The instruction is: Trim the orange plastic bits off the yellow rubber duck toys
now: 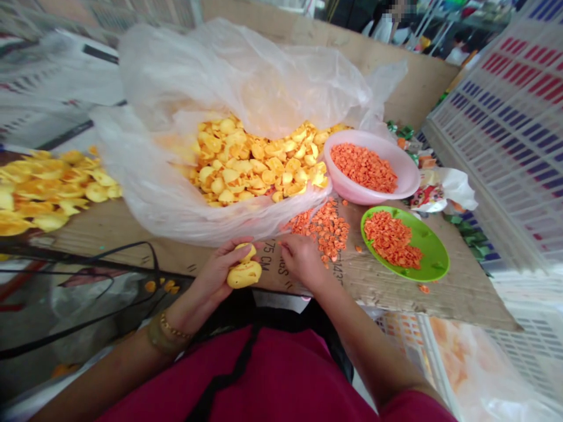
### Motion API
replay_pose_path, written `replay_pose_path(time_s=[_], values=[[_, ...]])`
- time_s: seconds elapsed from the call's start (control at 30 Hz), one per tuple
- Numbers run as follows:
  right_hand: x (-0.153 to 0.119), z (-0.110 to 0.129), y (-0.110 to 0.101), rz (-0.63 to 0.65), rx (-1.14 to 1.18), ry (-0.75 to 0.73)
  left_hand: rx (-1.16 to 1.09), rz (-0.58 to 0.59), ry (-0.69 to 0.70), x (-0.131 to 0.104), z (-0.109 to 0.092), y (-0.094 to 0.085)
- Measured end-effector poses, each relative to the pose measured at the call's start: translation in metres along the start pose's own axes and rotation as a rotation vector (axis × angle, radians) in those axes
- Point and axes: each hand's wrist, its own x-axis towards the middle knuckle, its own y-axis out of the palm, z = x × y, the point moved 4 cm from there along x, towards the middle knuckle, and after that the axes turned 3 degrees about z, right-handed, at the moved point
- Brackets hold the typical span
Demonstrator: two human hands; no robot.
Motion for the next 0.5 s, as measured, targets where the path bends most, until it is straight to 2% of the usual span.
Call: replay_pose_path(time_s=[0.1, 0.17, 0.3, 0.5], values=[[-0.012, 0.018, -0.009, -0.042, 0.362, 0.034, -0.003, -0.025, -0.013, 0.001, 0.001, -0.003], [-0.019, 0.034, -0.014, -0.044, 0.475, 0.001, 0.003, -0.024, -0.024, 0.002, 0.001, -0.003], [-0.026, 0.053, -0.015, 0.010, 0.470, -0.123, 0.027, -0.049, -0.018, 0.001, 0.001, 0.000], [-0.027, 0.053, -0.006, 0.131, 0.387, -0.218, 0.065, -0.108, -0.038, -0.001, 0.004, 0.001]])
